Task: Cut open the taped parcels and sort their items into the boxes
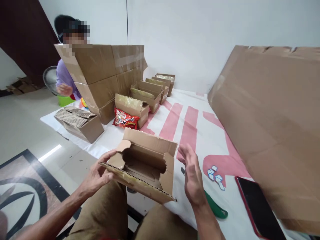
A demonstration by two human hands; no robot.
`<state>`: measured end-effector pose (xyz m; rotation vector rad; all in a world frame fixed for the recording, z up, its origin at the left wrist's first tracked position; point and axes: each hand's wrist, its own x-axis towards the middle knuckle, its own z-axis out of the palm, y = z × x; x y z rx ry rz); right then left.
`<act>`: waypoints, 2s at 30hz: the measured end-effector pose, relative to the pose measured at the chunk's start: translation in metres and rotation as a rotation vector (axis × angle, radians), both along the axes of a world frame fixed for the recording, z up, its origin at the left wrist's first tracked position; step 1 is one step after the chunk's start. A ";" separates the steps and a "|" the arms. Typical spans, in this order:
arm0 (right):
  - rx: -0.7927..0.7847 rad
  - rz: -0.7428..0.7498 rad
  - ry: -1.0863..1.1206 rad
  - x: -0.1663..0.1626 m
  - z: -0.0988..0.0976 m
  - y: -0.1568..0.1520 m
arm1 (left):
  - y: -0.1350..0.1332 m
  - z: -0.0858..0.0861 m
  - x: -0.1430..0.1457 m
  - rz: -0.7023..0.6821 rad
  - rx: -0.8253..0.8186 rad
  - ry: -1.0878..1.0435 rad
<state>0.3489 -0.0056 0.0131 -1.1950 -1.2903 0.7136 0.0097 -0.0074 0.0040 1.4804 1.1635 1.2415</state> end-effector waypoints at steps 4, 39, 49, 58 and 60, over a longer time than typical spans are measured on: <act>0.027 0.048 0.084 -0.011 0.013 0.023 | -0.001 0.008 0.013 0.036 -0.043 -0.010; 0.141 0.107 -0.308 0.011 -0.021 -0.043 | -0.007 0.010 0.027 0.167 -0.065 0.075; 0.049 0.136 -0.539 0.007 -0.030 -0.068 | -0.013 0.002 0.035 0.155 -0.055 0.009; 0.196 0.321 -0.398 -0.066 0.001 0.057 | 0.064 0.013 -0.023 0.458 0.153 -0.030; 0.200 0.349 -0.389 -0.087 0.002 0.093 | 0.078 0.010 -0.037 0.535 0.197 -0.021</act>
